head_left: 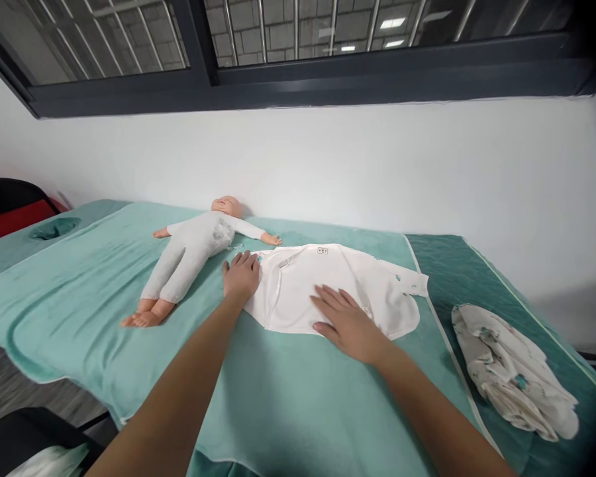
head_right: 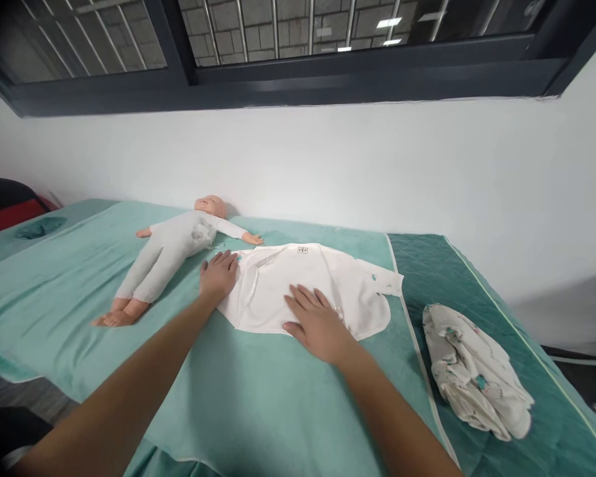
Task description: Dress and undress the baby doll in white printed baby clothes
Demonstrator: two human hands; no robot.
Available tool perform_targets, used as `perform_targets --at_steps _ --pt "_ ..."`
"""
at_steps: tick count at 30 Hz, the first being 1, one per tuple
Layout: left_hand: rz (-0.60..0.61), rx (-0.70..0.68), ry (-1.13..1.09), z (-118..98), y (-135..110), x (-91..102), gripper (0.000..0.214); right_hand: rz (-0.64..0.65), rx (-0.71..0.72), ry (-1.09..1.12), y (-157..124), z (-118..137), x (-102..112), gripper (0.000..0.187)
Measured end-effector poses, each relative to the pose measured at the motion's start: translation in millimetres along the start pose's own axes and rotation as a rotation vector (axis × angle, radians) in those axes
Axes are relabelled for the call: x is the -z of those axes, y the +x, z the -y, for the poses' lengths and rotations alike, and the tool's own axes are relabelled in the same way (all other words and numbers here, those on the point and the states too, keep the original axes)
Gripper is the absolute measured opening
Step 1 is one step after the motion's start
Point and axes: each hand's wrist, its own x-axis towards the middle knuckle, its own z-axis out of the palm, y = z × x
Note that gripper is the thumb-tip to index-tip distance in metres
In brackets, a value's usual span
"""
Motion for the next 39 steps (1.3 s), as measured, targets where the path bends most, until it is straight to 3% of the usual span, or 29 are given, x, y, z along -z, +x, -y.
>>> perform_targets --at_steps 3,9,14,20,25,29,31,33,36,39 --pt "0.006 0.006 0.002 0 1 0.2 0.047 0.088 0.0 -0.075 1 4 -7 0.058" --pt "0.019 0.024 -0.015 -2 1 2.5 0.046 0.116 0.07 -0.069 0 8 -1 0.061" --pt "0.006 -0.001 -0.033 -1 -2 4.0 0.046 0.153 0.179 -0.001 -3 33 -2 0.066" --pt "0.015 0.028 -0.118 -4 -8 10.3 0.044 0.143 0.141 0.038 -20 70 -4 0.061" --pt "0.085 0.02 -0.226 4 -37 26.5 0.042 0.065 -0.002 0.099 -52 98 -16 0.056" --pt "0.038 -0.117 -0.382 30 -76 61.8 0.042 0.041 -0.062 0.265 -61 112 -23 0.049" --pt "-0.032 -0.144 -0.445 50 -88 86.1 0.042 0.006 -0.095 0.372 -45 120 -20 0.044" --pt "-0.141 -0.119 -0.452 74 -88 108.5 0.039 -0.009 -0.107 0.455 -11 129 -16 0.041" --pt "-0.271 -0.089 -0.407 118 -72 127.2 0.036 -0.013 -0.081 0.526 71 135 -17 0.042" --pt "-0.256 0.024 -0.373 165 -45 125.7 0.043 -0.117 -0.066 0.551 175 123 -35 0.044"
